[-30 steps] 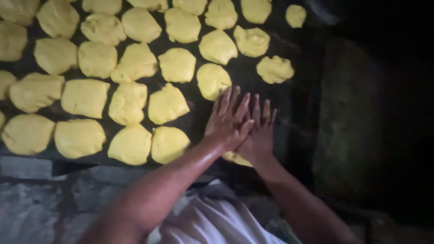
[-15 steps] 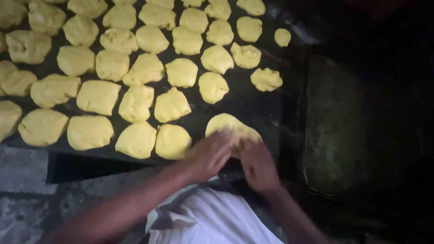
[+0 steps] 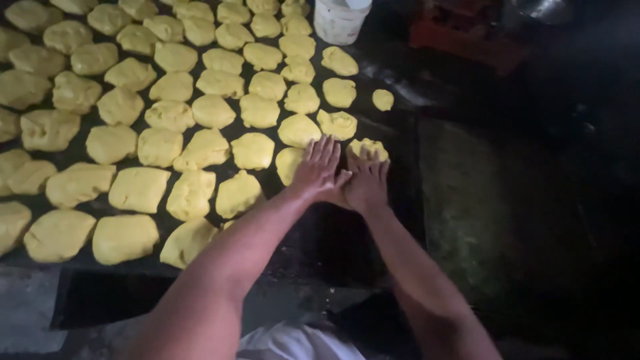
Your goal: Manually flattening, rolling, and shaping individual portions of yellow dough into cylindrical rolls and placing them on a tray.
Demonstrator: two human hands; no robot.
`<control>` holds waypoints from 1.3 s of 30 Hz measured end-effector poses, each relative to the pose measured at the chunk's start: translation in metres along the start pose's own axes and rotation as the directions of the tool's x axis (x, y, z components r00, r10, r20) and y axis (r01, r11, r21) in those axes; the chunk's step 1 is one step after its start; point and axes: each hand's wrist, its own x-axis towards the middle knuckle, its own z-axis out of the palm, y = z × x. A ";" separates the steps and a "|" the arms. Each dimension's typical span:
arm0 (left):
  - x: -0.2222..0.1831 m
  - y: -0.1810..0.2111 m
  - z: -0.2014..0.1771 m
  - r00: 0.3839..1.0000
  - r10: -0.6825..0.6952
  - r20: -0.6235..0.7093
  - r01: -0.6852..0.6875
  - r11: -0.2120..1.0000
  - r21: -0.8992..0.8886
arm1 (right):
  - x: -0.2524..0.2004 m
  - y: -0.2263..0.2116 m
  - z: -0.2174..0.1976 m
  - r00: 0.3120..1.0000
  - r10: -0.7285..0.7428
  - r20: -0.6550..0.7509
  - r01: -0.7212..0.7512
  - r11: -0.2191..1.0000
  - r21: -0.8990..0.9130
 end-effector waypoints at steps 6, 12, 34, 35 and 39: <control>-0.073 0.039 -0.049 0.936 0.177 0.305 -0.191 0.981 0.019 | -0.090 0.010 0.035 0.946 -0.323 0.018 0.323 0.946 0.002; -0.165 0.087 -0.103 0.926 0.191 0.327 -0.069 0.934 -0.350 | -0.202 -0.033 -0.025 0.946 -0.311 0.095 0.258 0.895 0.365; -0.045 0.070 -0.066 0.955 -0.255 -0.153 0.212 0.944 -0.251 | -0.080 -0.040 0.007 0.925 0.380 0.024 -0.374 0.892 0.254; -0.050 0.068 -0.057 0.954 -0.290 0.081 0.300 0.941 -0.155 | -0.090 -0.039 0.012 0.971 0.193 -0.137 -0.177 0.977 0.122; -0.060 0.062 -0.051 0.864 -0.285 0.416 0.288 0.956 0.057 | -0.090 -0.042 -0.010 0.985 -0.135 -0.107 0.144 0.986 0.085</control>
